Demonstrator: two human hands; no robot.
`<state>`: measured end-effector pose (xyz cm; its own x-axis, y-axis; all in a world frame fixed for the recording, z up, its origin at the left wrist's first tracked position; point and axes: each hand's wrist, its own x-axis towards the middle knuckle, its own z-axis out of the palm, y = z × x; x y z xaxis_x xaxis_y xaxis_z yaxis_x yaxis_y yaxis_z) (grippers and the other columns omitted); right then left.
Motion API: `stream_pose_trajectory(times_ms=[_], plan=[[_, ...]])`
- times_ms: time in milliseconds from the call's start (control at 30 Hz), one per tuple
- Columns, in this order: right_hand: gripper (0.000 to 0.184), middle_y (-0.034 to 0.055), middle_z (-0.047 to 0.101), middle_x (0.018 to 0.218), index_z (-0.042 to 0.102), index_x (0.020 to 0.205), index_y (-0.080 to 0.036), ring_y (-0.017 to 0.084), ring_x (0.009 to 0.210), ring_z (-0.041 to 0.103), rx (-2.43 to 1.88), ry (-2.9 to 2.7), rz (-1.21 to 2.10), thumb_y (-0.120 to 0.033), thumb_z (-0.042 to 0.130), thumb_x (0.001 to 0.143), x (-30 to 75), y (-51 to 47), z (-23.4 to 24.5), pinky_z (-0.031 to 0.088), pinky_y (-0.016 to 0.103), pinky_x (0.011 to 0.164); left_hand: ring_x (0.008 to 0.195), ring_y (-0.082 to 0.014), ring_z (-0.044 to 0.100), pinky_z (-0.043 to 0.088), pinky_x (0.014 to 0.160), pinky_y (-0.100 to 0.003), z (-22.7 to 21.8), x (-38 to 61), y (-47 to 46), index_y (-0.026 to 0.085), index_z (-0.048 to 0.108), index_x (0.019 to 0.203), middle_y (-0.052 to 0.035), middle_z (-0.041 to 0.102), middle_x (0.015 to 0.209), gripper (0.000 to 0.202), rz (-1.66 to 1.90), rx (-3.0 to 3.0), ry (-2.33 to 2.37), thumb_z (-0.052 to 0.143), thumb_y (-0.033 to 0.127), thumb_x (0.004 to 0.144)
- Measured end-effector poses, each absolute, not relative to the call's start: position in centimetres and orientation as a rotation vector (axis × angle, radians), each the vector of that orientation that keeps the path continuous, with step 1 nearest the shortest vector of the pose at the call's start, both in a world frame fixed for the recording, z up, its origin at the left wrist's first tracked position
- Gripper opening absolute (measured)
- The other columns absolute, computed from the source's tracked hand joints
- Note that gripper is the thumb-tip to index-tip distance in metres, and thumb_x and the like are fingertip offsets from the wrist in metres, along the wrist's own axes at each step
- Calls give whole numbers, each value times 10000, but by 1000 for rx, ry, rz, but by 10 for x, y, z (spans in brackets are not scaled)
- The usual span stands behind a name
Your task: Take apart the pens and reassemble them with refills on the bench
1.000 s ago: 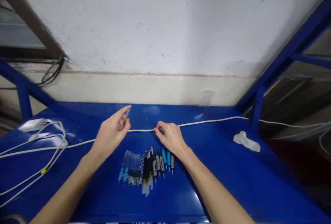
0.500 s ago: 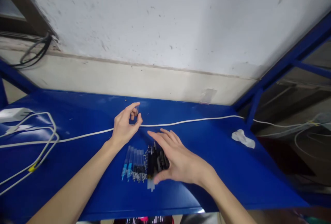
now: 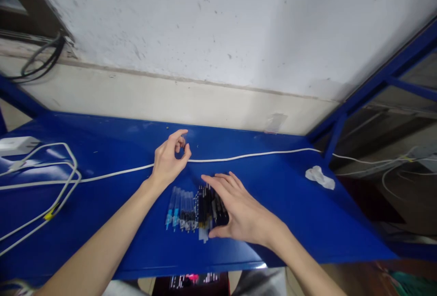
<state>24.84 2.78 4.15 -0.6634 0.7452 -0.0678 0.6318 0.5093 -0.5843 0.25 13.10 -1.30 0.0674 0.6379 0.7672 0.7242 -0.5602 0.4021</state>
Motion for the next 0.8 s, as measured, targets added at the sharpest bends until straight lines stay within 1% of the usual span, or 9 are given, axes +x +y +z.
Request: stream_pose_trajectory(times_ms=[67,133,167,267,367,500,600,667,800], plan=[[1101,108,382,1643,177,1635,-369,354,1539,327,-1175,-2489,848,-558,837,774,249,36,53,192,626,1287,722,-123,626,547,766,-266,-14,3,131,181,541,1350,2,656,856,399,-1539,-2242,-1416,558,139,953],[1088,116,418,1614,183,1629,-364,337,1499,401,-1142,-2360,807,-567,830,779,245,53,64,311,585,1253,749,-122,641,555,779,-264,-14,4,131,186,538,1347,-5,663,890,394,-1560,-2276,-1379,544,123,959],[1072,119,433,1601,198,1624,-358,332,1482,427,-1112,-2290,762,-576,825,781,241,64,66,338,576,1239,776,-125,650,561,795,-268,-14,4,130,190,539,1345,-14,668,921,392,-1569,-2296,-1352,533,112,961],[1000,138,452,1580,249,1592,-298,303,1468,443,-1029,-2051,540,-578,803,808,222,100,57,352,546,1230,857,-139,655,567,830,-289,-12,3,129,197,544,1324,-43,659,1012,379,-1580,-2366,-1295,485,78,969],[929,163,456,1557,294,1554,-264,302,1403,500,-1071,-1869,328,-607,766,832,208,124,33,415,539,1177,882,-145,636,554,817,-288,-10,2,127,192,539,1300,-55,621,1028,380,-1550,-2455,-1309,418,47,970],[843,172,494,1502,405,1488,-243,340,1410,478,-1103,-2041,177,-662,730,834,209,126,12,415,571,1162,882,-152,641,539,794,-283,-7,5,122,188,577,1240,-61,633,1039,404,-1428,-2588,-1296,399,13,923],[769,180,405,1574,450,1469,-251,367,1448,425,-1088,-2148,17,-675,677,868,214,120,12,385,596,1177,818,-142,646,527,730,-264,-7,9,116,192,615,1208,-53,667,1029,410,-1360,-2689,-1276,436,17,882],[743,178,349,1608,459,1466,-260,380,1451,415,-1070,-2151,-66,-676,655,883,217,119,15,382,606,1174,778,-133,639,515,691,-253,-7,11,113,183,627,1213,-53,678,1009,406,-1415,-2715,-1261,452,35,878],[731,170,327,1611,473,1455,-278,392,1416,451,-1068,-2115,-89,-700,639,882,220,121,16,414,619,1143,713,-114,600,486,645,-241,-5,13,108,170,671,1163,-51,683,964,368,-1515,-2803,-1245,457,58,885]])
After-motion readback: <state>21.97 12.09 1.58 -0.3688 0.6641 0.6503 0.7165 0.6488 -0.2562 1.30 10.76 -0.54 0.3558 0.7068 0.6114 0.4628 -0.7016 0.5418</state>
